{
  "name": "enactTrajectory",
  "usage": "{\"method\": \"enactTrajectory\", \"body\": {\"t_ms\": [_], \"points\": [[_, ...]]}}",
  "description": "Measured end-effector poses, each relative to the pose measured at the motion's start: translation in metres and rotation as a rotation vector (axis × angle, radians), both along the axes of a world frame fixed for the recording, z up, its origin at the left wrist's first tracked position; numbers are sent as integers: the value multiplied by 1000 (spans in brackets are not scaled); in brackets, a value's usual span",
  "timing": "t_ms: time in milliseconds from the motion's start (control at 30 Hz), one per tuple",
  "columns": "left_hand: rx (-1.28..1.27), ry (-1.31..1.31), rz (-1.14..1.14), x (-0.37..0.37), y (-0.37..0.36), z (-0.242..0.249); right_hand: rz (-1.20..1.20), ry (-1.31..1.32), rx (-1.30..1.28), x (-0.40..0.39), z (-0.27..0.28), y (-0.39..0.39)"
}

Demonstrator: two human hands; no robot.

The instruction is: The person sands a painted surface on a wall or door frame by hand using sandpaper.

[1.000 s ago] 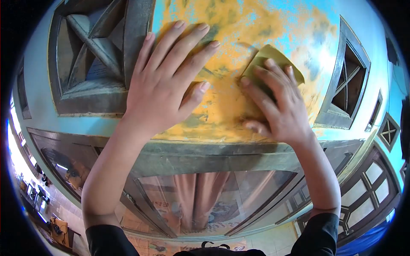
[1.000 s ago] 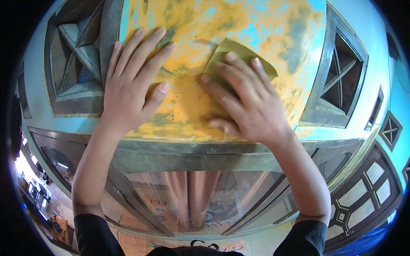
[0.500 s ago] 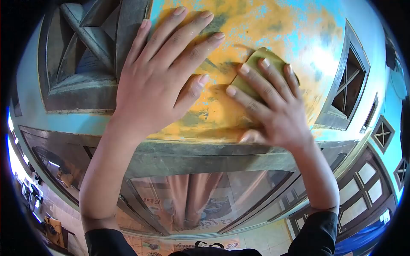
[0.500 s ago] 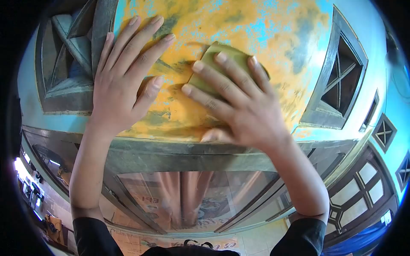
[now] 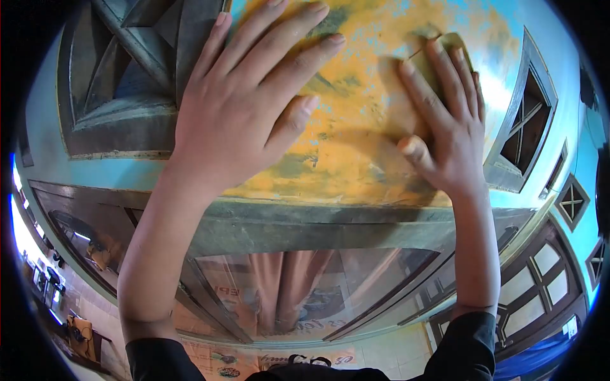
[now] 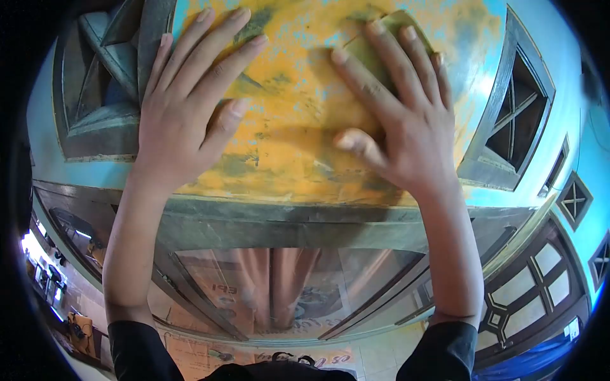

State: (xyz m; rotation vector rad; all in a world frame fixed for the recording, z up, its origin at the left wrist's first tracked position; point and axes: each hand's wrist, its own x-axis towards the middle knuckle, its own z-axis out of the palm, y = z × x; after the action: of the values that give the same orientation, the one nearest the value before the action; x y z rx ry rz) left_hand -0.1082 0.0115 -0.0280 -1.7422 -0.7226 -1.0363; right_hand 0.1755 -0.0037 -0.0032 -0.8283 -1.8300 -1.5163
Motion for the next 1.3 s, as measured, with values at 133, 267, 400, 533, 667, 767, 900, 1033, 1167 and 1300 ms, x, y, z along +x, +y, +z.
{"method": "enactTrajectory", "body": {"t_ms": [133, 267, 400, 533, 667, 767, 900, 1033, 1167, 1300], "points": [[111, 21, 36, -4, 19, 2, -118, -162, -156, -30, -58, -7], [82, 44, 107, -5, 12, 1, -145, -200, -168, -11, -58, -10], [50, -5, -53, -1, 2, 0, 32, 122, 48, 18, -22, 1], [42, -10, -54, 1, 0, 1, -76, -28, -265, -23, -110, -12], [35, -7, -61, 1, -1, 1, -82, 2, -151, 9, -105, -11], [48, 2, -47, 0, 1, 1, 49, 336, -56, 33, -79, -6], [49, 1, -48, 1, 1, 1, -54, 116, -291, -5, -147, -14], [55, 15, -20, 2, 0, 2, -105, 186, -268, 31, -122, -18], [63, 18, -6, 2, 2, 1, 4, 440, -135, 39, -110, -11], [89, 37, 24, 1, 4, 1, -76, 150, -276, 11, -164, -15]]}}
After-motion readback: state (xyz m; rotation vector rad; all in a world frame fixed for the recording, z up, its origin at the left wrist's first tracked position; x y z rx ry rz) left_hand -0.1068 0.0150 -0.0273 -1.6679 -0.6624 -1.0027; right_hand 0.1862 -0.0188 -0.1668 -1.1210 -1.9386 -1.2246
